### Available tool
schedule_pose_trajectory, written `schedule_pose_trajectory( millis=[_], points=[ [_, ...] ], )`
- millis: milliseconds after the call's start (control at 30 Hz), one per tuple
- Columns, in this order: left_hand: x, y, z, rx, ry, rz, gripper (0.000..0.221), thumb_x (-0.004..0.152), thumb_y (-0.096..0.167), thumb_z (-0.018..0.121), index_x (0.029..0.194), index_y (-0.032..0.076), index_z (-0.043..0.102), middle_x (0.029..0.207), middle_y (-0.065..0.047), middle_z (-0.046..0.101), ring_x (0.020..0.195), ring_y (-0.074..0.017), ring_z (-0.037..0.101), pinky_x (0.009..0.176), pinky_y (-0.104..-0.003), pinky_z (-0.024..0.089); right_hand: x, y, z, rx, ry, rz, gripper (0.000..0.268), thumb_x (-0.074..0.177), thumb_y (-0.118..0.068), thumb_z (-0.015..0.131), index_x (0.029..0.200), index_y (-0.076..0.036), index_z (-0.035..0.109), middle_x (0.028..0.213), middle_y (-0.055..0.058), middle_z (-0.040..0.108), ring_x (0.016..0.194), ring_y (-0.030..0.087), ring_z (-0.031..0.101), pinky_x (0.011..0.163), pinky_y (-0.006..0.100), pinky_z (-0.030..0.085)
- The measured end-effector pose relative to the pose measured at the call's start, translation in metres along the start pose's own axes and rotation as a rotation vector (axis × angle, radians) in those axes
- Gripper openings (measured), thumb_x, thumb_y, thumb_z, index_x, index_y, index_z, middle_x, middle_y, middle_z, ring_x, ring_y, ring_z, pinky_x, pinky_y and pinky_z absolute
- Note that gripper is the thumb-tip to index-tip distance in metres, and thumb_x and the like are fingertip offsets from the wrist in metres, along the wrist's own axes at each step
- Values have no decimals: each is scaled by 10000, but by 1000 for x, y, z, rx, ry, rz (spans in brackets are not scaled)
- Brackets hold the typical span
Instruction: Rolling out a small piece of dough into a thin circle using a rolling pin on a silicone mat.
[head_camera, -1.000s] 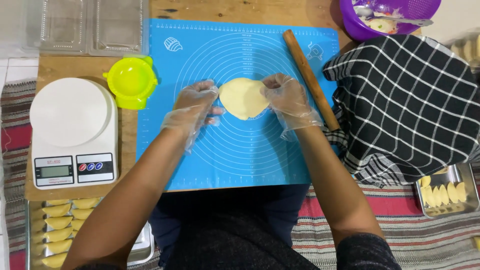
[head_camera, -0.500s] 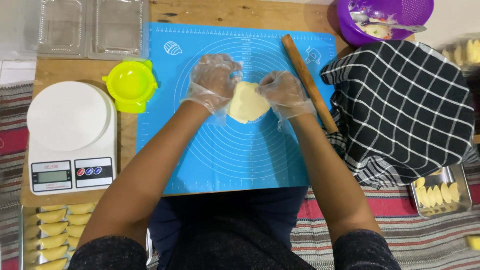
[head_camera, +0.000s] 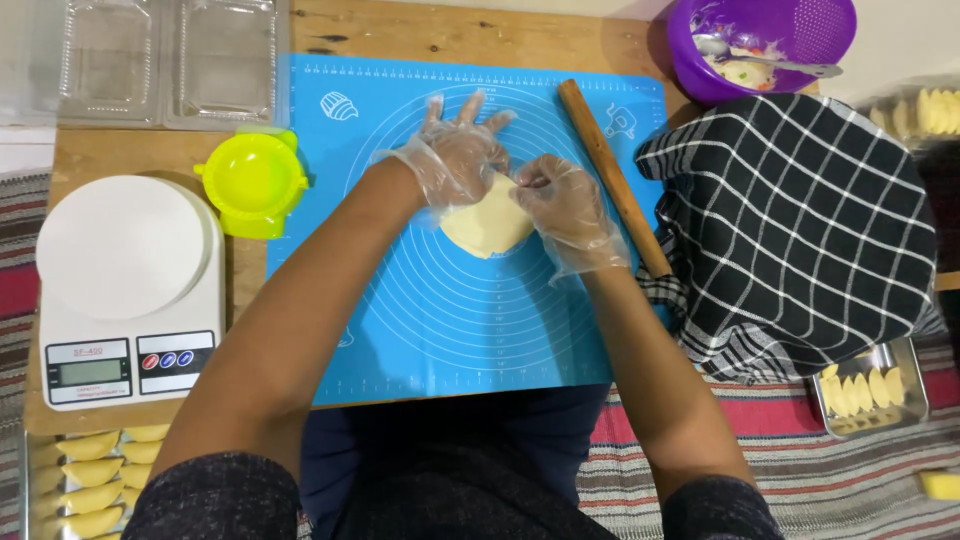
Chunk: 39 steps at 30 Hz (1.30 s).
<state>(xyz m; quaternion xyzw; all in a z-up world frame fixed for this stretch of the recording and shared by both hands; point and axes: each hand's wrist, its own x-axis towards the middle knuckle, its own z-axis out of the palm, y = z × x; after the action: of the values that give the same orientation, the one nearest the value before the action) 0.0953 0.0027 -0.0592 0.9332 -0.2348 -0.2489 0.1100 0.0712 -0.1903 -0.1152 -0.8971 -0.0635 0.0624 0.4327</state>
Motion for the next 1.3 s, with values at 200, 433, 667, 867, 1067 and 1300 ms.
schedule_pose_trajectory(
  millis=[200, 433, 667, 867, 1067, 1300],
  points=[
    [4, -5, 1, 25, 81, -16, 347, 1034, 296, 431, 995, 169, 752, 1729, -63, 175, 1585, -426, 6, 1194, -736, 0, 0, -4, 4, 91, 57, 31, 78, 821, -97, 767, 824, -163, 726, 838, -52, 726, 770, 83, 636, 641, 244, 507],
    [17, -21, 21, -69, 260, -36, 307, 1059, 282, 460, 1099, 125, 720, 1696, -85, 237, 1564, -423, 69, 1203, -703, 47, -17, -6, -3, -302, 117, -203, 289, 854, -203, 817, 1106, -90, 731, 1101, 91, 705, 898, 257, 699, 725, 396, 585],
    [-4, -10, 26, 2, 388, -121, 712, 967, 636, 483, 1562, 254, 395, 1694, -153, 120, 1543, -441, 25, 1190, -694, -6, -25, -3, -17, -673, 524, -506, 278, 860, -154, 899, 1061, -75, 724, 1016, 126, 690, 833, 202, 678, 630, 224, 572],
    [6, -40, 53, 111, 507, -194, 783, 992, 722, 87, 1615, 274, 236, 1713, -125, 34, 1552, -414, -32, 1201, -666, -87, -13, 40, -39, -792, 452, -193, 363, 943, -95, 732, 1292, -120, 637, 939, 113, 679, 844, 295, 692, 723, 424, 604],
    [-37, -31, 23, 35, 508, -307, 660, 1060, 475, 401, 1631, 197, 221, 1693, -155, 73, 1530, -456, 60, 1209, -679, 52, -10, 66, -33, -908, 535, -144, 429, 913, -154, 777, 1330, -138, 677, 1001, 101, 655, 899, 284, 654, 755, 447, 575],
    [-45, -49, 53, 106, 886, -131, 740, 1101, 613, 178, 1675, 152, 247, 1711, -150, 132, 1572, -475, 178, 1208, -756, 169, -45, -30, -41, -532, 96, -547, 282, 956, 91, 653, 1231, 30, 653, 1014, 180, 696, 811, 269, 711, 678, 310, 656]
  ],
)
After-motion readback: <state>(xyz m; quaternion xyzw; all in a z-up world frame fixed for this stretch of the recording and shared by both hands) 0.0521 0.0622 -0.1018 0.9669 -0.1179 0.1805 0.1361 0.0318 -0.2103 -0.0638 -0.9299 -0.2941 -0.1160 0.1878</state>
